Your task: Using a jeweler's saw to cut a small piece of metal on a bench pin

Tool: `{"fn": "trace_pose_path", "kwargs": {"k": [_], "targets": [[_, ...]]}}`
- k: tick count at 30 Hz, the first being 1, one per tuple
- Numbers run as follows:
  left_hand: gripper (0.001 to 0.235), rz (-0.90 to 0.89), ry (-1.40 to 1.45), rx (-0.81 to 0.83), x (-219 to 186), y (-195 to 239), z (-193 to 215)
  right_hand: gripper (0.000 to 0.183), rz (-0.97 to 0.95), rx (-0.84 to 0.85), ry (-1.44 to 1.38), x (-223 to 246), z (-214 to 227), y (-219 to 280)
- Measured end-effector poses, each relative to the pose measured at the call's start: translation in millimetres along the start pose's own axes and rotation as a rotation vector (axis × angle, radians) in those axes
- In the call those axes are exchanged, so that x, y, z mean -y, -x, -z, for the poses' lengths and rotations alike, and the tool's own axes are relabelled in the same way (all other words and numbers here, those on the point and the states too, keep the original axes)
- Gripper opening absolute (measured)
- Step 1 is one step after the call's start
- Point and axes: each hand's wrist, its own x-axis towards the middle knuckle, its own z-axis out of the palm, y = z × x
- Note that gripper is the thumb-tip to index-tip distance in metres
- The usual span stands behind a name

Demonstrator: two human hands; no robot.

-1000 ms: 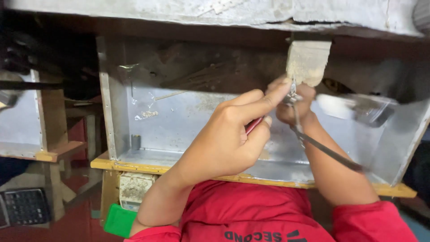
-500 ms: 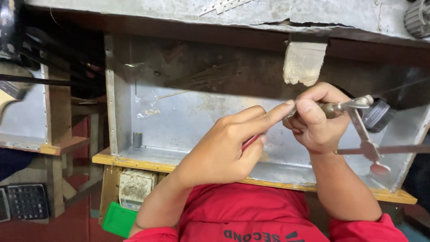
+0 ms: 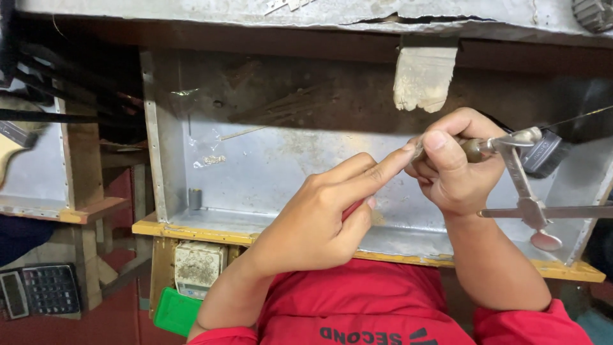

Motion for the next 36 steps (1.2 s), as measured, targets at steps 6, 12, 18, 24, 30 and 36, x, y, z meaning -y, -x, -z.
{"fn": "trace_pose_path", "kwargs": {"k": [6,12,18,24,30,36], "targets": [[0.063,0.002,-0.063,-0.136,-3,-3,-2,0.035,-0.008,-0.019,-0.049,-37,12,-3],[0.063,0.072,-0.031,-0.177,-2,-11,4,0.059,0.258,0.006,0.742,-92,33,-13],[0.059,0.074,0.023,-0.211,-2,-16,5,0.033,0.243,0.022,0.681,-88,12,-28],[0.058,0.071,0.094,-0.210,-1,-17,2,0.067,-0.279,0.291,0.080,-92,14,-42],[0.059,0.085,0.118,-0.208,0,-18,3,0.063,-0.262,0.333,0.190,-90,7,-46],[0.061,0.086,0.155,-0.200,-4,-20,7,0.052,-0.191,0.272,0.284,-119,26,-40]]}}
